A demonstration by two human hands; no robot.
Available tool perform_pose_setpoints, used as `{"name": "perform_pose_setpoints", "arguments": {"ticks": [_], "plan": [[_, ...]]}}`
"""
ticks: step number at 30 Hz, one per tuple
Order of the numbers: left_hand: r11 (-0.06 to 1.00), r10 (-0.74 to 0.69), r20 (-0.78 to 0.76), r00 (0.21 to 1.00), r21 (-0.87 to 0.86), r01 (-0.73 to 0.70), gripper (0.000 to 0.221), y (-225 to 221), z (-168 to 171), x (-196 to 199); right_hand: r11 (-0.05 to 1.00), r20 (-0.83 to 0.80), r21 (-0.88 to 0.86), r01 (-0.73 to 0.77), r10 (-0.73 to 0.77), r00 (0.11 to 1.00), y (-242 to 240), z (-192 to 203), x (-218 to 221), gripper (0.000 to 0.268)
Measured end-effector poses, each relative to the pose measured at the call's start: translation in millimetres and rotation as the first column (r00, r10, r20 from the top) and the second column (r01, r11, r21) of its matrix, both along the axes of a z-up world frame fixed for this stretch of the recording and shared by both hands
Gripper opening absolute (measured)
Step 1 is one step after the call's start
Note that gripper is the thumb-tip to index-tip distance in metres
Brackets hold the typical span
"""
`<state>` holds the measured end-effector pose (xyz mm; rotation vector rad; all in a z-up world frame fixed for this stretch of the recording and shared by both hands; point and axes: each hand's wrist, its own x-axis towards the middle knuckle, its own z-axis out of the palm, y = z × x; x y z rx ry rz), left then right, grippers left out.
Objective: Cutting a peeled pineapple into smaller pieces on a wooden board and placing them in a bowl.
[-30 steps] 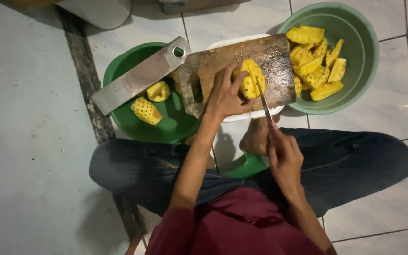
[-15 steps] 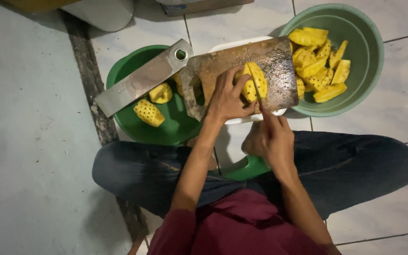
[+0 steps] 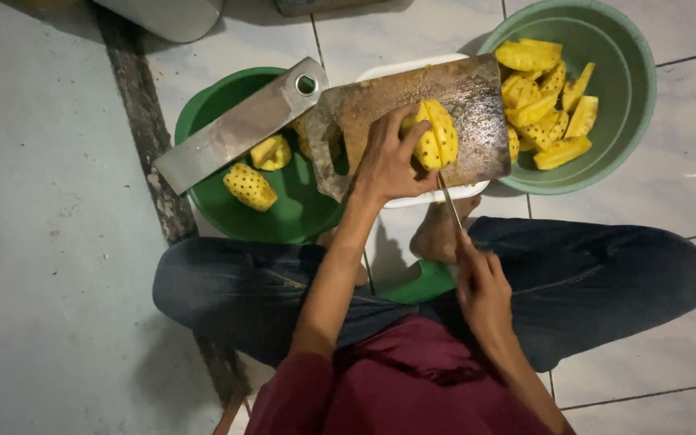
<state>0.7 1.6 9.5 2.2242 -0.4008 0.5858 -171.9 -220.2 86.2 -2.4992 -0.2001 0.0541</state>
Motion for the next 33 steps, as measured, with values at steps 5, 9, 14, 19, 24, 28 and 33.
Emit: {"name": "perform_pose_setpoints", "arguments": {"ticks": [5, 9, 14, 19, 24, 28, 33], "plan": [[0.999, 0.013, 0.063, 0.998, 0.044, -0.016, 0.068, -2, -5, -1, 0.998, 0.06, 0.056, 0.035, -0.038, 0.997, -27, -16, -16, 0.047], [0.996, 0.029, 0.073, 0.997, 0.077, -0.034, 0.069, -5, -12, 2, 0.994, 0.065, 0.098, 0.043, -0.05, 0.997, -21, -8, -1, 0.039], [0.991, 0.051, 0.048, 0.998, 0.125, -0.056, 0.068, -7, -7, 1, 0.99, 0.041, 0.13, 0.047, -0.052, 0.998, -15, 6, 7, 0.041], [0.988, 0.06, 0.053, 0.997, 0.14, -0.067, 0.069, -7, -6, 0, 0.988, 0.057, 0.139, 0.063, -0.072, 0.996, -19, 9, 4, 0.034], [0.99, 0.1, 0.02, 0.995, 0.096, -0.101, 0.075, -8, -13, 1, 0.98, 0.098, 0.19, 0.057, -0.076, 0.992, -19, 26, 9, 0.038], [0.998, 0.056, -0.101, 0.993, 0.037, -0.053, 0.083, -8, -17, -4, 0.984, 0.049, 0.165, 0.07, -0.079, 0.996, -6, 32, 27, 0.044], [0.998, 0.058, -0.118, 0.991, 0.036, -0.054, 0.093, -6, -22, -3, 0.984, 0.125, 0.174, 0.021, -0.044, 0.991, 20, 20, 55, 0.05]]}}
